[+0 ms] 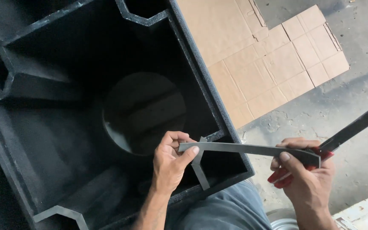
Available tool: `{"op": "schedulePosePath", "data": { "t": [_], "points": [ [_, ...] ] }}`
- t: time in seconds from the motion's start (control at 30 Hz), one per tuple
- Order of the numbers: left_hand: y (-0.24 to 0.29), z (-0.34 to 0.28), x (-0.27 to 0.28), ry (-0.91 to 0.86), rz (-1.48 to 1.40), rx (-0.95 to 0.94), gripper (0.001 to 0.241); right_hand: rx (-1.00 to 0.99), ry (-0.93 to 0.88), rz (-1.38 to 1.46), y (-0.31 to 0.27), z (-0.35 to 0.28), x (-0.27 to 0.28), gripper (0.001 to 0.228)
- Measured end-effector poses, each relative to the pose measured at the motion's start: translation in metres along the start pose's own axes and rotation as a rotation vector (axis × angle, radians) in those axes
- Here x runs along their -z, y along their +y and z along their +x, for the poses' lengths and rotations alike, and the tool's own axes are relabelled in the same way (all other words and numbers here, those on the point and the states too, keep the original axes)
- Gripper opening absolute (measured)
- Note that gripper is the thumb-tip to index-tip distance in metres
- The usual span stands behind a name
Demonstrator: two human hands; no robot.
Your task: Applying and trimming foam adhesive strips to the internal edges of a wooden speaker cabinet.
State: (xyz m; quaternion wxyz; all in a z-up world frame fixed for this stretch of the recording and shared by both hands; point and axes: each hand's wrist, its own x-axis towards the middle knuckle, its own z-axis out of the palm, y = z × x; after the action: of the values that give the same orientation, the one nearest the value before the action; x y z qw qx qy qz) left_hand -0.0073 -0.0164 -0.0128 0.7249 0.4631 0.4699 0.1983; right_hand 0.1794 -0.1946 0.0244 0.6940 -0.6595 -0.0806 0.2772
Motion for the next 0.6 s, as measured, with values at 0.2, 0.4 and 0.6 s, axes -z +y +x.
{"op": "schedulePosePath", "data": {
  "t": [0.2, 0.4, 0.6],
  "points": [
    [-0.006, -0.003, -0.005, 0.125, -0.24, 0.072, 0.028, 0.006, -0.17, 0.084, 0.011, -0.019, 0.015, 0.02],
    [-0.003, -0.005, -0.001, 0.162, -0.203, 0.082, 0.03, -0.07, -0.173, -0.093, 0.018, -0.036, 0.025, 0.023],
    [0.005, -0.009, -0.001, 0.179, -0.194, 0.197, 0.05, -0.078, -0.206, -0.204, 0.019, -0.046, 0.029, 0.023]
  ]
}}
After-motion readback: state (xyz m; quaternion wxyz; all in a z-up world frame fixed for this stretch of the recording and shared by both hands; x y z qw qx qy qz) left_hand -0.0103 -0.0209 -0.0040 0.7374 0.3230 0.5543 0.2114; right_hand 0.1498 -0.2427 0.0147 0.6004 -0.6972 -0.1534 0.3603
